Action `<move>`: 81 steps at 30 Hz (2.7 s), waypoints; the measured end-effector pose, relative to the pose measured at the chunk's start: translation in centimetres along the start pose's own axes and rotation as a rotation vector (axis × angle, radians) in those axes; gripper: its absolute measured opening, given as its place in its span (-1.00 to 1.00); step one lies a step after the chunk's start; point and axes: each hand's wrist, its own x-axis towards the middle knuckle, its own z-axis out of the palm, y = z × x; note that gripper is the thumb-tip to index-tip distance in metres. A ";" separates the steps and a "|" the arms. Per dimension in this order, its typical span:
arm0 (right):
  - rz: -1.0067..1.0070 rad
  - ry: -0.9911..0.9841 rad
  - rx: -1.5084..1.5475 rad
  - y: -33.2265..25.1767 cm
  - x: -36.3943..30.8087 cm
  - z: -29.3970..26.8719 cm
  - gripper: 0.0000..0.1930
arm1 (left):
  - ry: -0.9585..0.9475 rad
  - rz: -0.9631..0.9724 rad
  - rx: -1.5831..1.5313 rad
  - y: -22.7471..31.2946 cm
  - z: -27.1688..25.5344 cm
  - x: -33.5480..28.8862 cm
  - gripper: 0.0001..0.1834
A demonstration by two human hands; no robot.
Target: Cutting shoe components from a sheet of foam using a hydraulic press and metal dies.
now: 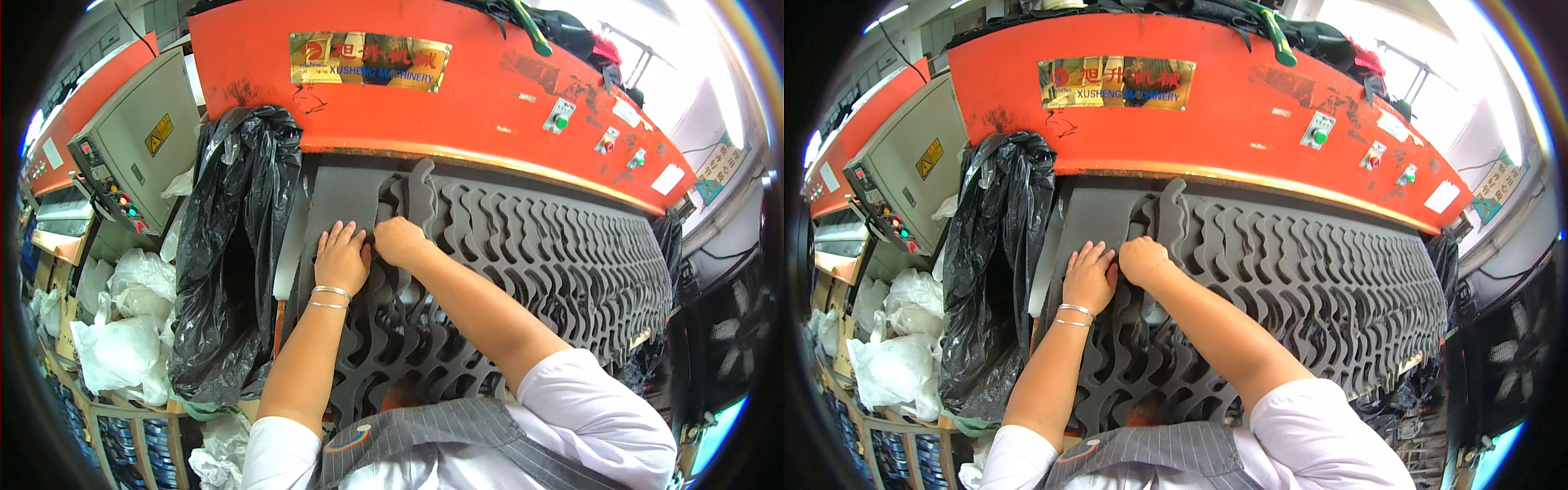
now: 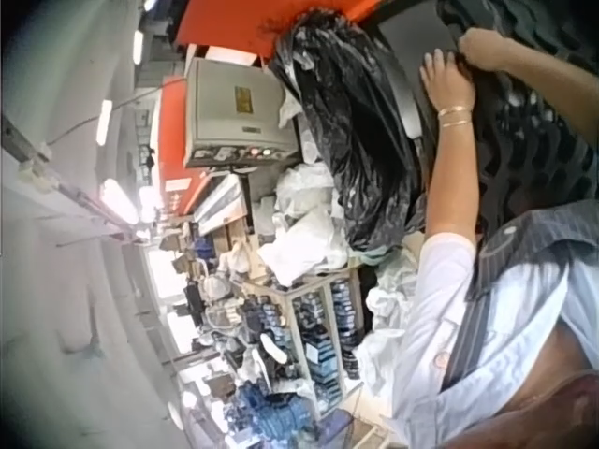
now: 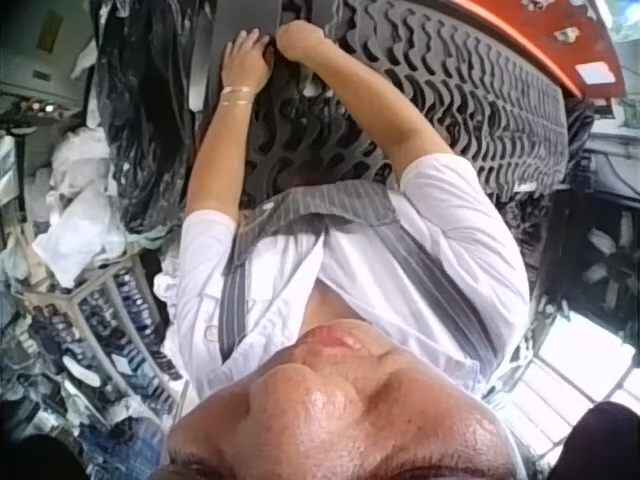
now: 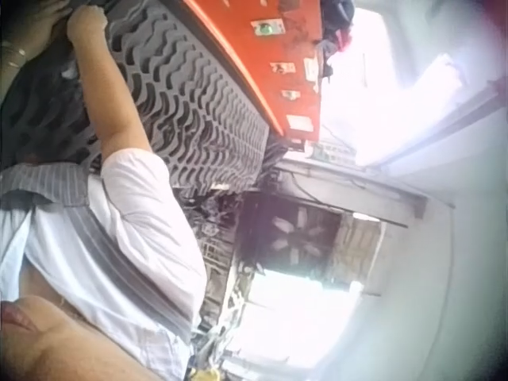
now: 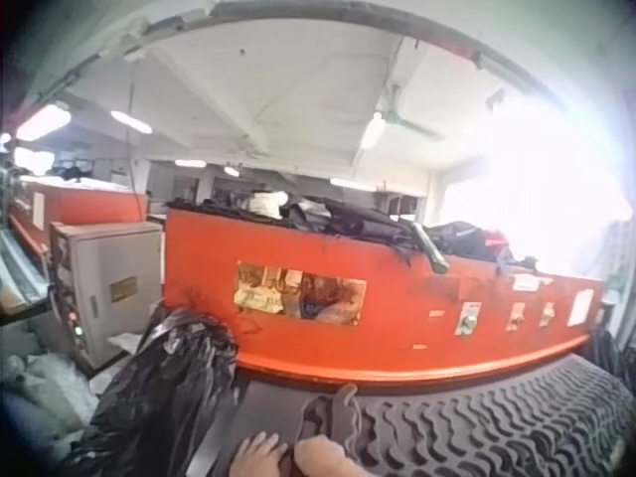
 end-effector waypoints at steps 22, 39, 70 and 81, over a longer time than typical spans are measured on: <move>0.104 0.126 0.385 5.5 1.1 -7.4 -0.80 | -0.035 -0.047 0.015 -0.5 0.1 -1.7 -0.62; -0.256 0.413 0.957 -4.2 -17.9 -1.5 -0.35 | 0.142 -0.593 -1.883 8.0 -9.4 -5.6 -0.68; -0.048 0.515 0.811 -0.7 -2.9 2.7 -0.31 | -0.389 -0.742 -1.411 -3.9 -5.7 4.1 -0.56; -0.137 0.596 0.715 0.5 -2.9 4.5 -0.51 | -0.370 -0.648 -1.330 -2.2 -5.3 3.3 -0.48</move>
